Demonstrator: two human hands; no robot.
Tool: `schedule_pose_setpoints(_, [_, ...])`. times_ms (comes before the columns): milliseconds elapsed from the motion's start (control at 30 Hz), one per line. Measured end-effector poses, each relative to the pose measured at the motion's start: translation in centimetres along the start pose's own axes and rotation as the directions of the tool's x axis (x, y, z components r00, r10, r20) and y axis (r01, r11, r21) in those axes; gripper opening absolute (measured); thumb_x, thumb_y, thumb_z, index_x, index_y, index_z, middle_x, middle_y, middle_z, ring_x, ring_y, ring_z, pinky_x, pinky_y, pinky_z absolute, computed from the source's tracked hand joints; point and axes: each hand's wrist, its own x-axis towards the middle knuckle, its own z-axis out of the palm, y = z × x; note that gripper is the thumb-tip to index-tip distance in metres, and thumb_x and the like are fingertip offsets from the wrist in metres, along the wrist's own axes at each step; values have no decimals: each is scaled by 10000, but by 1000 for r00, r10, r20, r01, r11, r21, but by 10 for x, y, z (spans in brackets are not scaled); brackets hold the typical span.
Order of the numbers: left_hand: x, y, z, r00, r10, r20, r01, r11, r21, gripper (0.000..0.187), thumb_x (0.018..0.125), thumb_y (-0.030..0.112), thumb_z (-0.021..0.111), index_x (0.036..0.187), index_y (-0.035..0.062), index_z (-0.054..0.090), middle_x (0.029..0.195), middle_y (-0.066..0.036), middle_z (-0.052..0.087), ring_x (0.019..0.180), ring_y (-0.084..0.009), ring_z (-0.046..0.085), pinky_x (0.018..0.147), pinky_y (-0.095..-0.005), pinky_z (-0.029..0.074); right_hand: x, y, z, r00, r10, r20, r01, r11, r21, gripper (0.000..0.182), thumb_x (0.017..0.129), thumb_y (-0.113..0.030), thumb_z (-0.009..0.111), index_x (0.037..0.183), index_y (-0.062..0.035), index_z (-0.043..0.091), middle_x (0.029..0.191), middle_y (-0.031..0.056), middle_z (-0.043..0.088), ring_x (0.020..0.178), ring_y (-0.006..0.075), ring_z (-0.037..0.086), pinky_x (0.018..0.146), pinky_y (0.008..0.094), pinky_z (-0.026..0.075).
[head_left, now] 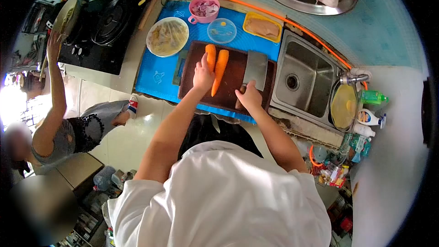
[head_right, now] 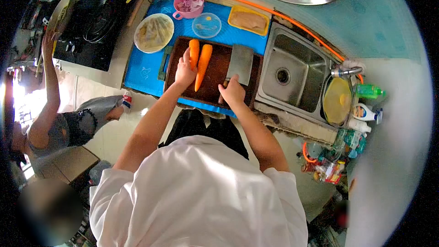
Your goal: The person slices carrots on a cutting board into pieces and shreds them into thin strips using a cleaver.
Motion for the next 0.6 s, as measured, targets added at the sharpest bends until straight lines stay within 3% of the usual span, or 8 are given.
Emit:
schedule_pose_setpoints(200, [9, 7, -10, 996, 85, 38, -90, 983, 162, 870, 710, 29, 587, 1394, 197, 76, 1067, -204, 467, 967, -391, 505, 811, -441, 462, 7, -1, 2, 999, 5, -35, -4, 999, 33, 494, 725, -353, 651, 942, -16, 362, 727, 158, 592, 679, 331, 603, 579, 400, 477])
schedule_pose_setpoints(300, [17, 2, -20, 990, 87, 114, -130, 879, 458, 918, 708, 14, 587, 1402, 230, 26, 1048, -190, 478, 939, -360, 522, 773, -410, 483, 9, 6, 9, 993, -83, -88, 80, 996, -36, 485, 778, -332, 621, 983, 21, 358, 628, 103, 563, 512, 227, 578, 424, 338, 463])
schedule_pose_setpoints(333, [18, -6, -29, 979, 176, 107, -206, 833, 514, 949, 708, 1, 584, 1402, 252, -12, 1030, -176, 488, 913, -338, 531, 751, -383, 493, 9, 7, 10, 989, -100, -107, 98, 995, -26, 458, 778, -319, 625, 959, 11, 363, 625, 105, 560, 515, 231, 578, 430, 340, 460])
schedule_pose_setpoints(500, [35, -42, -57, 950, 289, 120, -308, 796, 522, 857, 711, -25, 530, 1402, 236, 95, 1064, -141, 491, 928, -327, 518, 741, -384, 490, 10, 5, 16, 993, -21, -120, 20, 1000, -4, 468, 775, -325, 625, 966, 16, 368, 635, 106, 564, 530, 239, 584, 451, 350, 465])
schedule_pose_setpoints(600, [36, -45, -59, 951, 290, 104, -301, 803, 515, 829, 718, 27, 562, 1399, 213, 127, 1094, -144, 484, 969, -337, 500, 809, -412, 437, 12, 0, 14, 992, 51, -118, -50, 999, 13, 486, 772, -336, 625, 982, 17, 366, 660, 108, 576, 555, 249, 591, 483, 364, 474])
